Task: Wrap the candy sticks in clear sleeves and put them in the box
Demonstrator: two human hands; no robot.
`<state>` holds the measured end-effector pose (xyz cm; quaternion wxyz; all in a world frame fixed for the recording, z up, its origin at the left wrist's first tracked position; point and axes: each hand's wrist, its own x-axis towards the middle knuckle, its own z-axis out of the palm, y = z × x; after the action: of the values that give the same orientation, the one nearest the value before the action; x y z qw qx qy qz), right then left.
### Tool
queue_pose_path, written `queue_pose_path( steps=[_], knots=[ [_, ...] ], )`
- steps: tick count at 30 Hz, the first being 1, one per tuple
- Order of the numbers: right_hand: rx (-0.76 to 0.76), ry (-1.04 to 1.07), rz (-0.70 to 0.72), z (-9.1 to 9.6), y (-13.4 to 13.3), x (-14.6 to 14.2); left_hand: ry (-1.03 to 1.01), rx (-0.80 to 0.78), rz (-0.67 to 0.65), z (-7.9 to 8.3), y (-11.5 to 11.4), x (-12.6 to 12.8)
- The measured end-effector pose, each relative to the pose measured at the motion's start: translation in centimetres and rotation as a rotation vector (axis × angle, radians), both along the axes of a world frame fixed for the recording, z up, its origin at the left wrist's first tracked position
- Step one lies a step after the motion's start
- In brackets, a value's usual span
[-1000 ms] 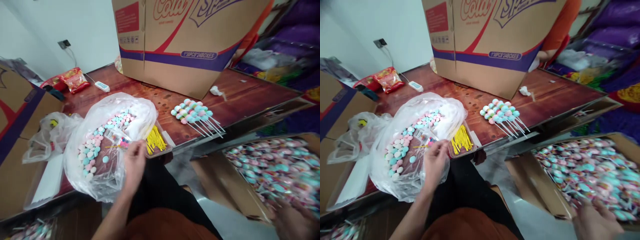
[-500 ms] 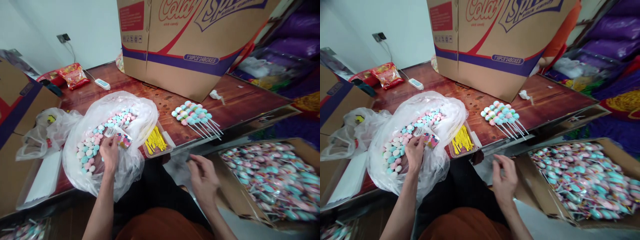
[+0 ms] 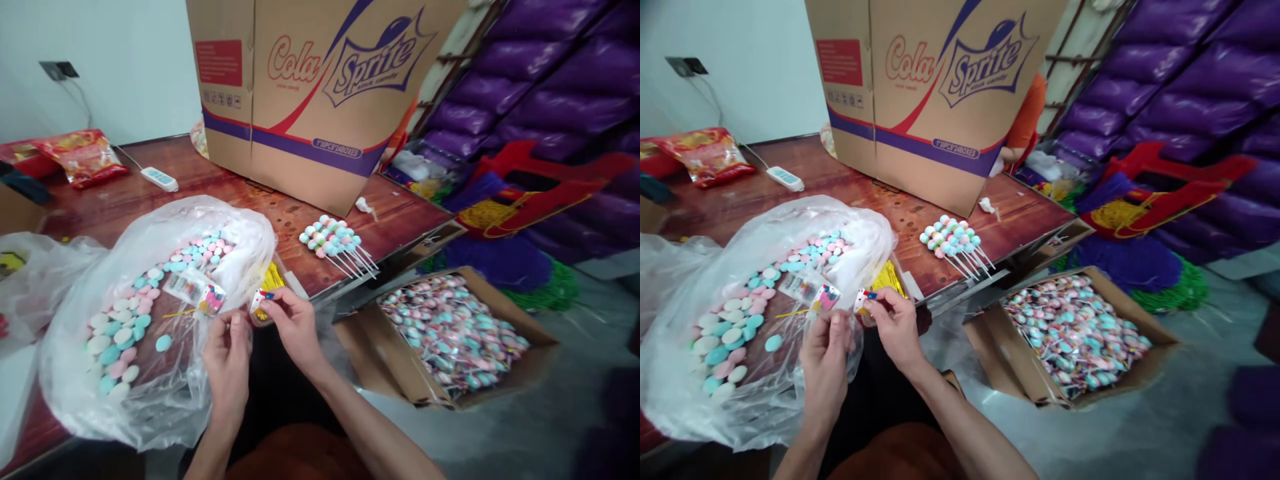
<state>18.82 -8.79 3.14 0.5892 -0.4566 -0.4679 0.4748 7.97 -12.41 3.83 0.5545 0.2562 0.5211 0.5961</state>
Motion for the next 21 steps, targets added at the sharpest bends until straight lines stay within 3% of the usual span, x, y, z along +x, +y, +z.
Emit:
queue_pose_path(
  steps=[4, 7, 11, 15, 21],
  knots=[
    [0.024, -0.057, -0.011, 0.4, -1.0, 1.3, -0.380, -0.141, -0.193, 0.3, 0.5, 1.0],
    [0.049, -0.117, -0.003, 0.3, -1.5, 1.9, -0.512, -0.119, -0.061, 0.7, 2.0, 1.7],
    [0.024, -0.142, -0.060, -0.2, -1.8, 2.3, -0.442, -0.059, 0.052, 1.0, 2.7, 2.7],
    [0.005, -0.147, -0.123, -0.7, -1.8, 2.7, -0.358, 0.003, 0.040, 1.2, 2.3, 3.5],
    [0.128, -0.389, -0.141, -1.2, -1.6, 4.0, -0.306, -0.004, 0.092, 1.1, 2.7, 3.3]
  ],
)
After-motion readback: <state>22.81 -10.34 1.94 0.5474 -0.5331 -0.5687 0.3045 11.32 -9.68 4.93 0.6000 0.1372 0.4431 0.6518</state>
